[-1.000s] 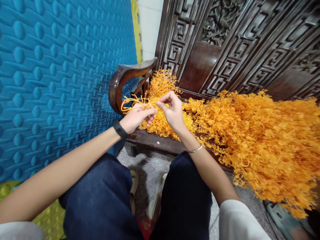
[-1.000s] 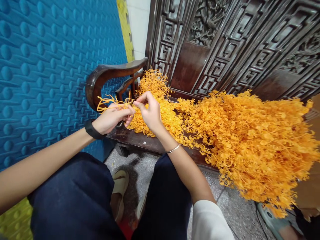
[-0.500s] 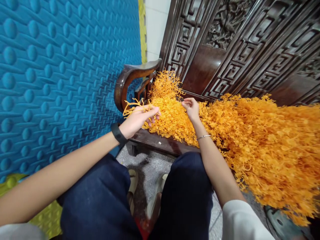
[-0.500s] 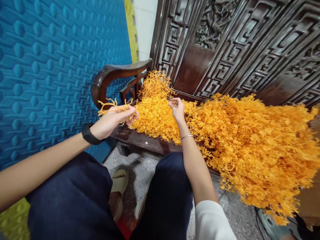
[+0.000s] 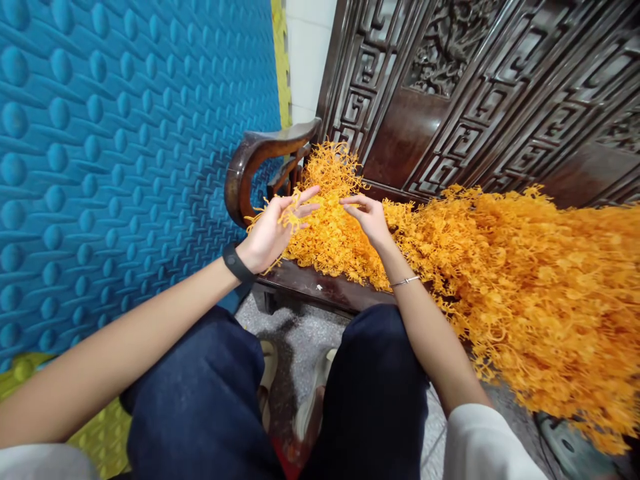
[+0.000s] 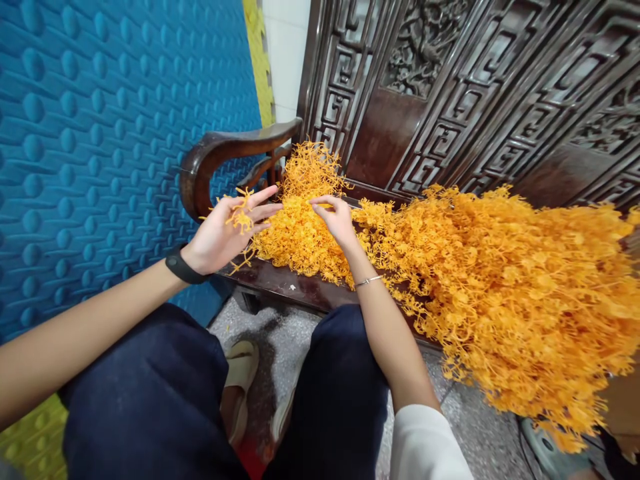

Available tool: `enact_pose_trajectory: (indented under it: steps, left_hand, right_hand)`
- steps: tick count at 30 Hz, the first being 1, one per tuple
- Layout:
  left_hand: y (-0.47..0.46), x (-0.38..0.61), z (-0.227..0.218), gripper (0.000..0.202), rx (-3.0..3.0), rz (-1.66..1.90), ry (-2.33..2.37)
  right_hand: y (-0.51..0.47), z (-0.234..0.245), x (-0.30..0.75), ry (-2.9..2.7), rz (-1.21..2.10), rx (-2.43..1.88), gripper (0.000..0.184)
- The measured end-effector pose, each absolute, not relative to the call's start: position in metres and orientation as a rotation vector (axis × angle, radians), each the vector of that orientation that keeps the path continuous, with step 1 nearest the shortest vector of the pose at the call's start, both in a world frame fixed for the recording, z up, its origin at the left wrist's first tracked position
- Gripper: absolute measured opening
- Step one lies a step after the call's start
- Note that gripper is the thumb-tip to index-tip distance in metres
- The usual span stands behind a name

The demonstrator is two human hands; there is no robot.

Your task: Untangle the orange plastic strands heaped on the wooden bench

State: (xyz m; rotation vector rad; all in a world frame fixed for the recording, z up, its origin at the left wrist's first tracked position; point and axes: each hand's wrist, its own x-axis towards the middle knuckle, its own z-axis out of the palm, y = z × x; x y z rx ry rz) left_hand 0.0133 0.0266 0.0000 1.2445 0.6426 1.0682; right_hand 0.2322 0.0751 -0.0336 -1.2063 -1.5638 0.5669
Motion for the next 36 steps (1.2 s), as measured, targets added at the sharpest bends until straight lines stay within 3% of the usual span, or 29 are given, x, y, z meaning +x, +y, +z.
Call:
enact_pose_trajectory:
  steps: [4,6,11,20,25,29,33,36]
  left_hand:
    - [0.025,0.019,-0.002,0.052,1.346,1.084,0.685]
    - [0.024,0.021,-0.005,0.052,1.353,1.082,0.687]
    - [0.023,0.021,-0.005,0.050,1.354,1.044,0.670]
    - [0.017,0.025,0.004,0.056,1.284,1.184,0.859]
    - [0.036,0.003,0.006,0.060,1.308,1.463,0.993]
    - [0.037,-0.010,0.005,0.057,1.446,1.389,0.916]
    - [0.020,-0.008,0.003,0.050,1.859,1.145,0.881]
    - [0.012,-0.007,-0.002,0.044,2.230,0.979,0.841]
  right_hand:
    - [0.034,-0.006,0.185,-1.644,1.106,-0.957,0.037]
    - [0.020,0.000,0.166,-1.660,1.228,-0.935,0.034]
    - [0.012,-0.002,0.150,-1.538,1.371,-0.901,0.020]
    - [0.006,-0.004,0.139,-1.679,1.385,-0.757,0.032]
    - [-0.013,-0.019,0.140,-2.242,1.498,-0.759,0.029]
    - [-0.011,-0.028,0.156,-2.474,1.186,-0.885,0.026]
    - [0.018,-0.023,0.193,-2.116,0.599,-1.291,0.024]
    - [0.042,-0.025,0.221,-1.876,0.338,-1.447,0.017]
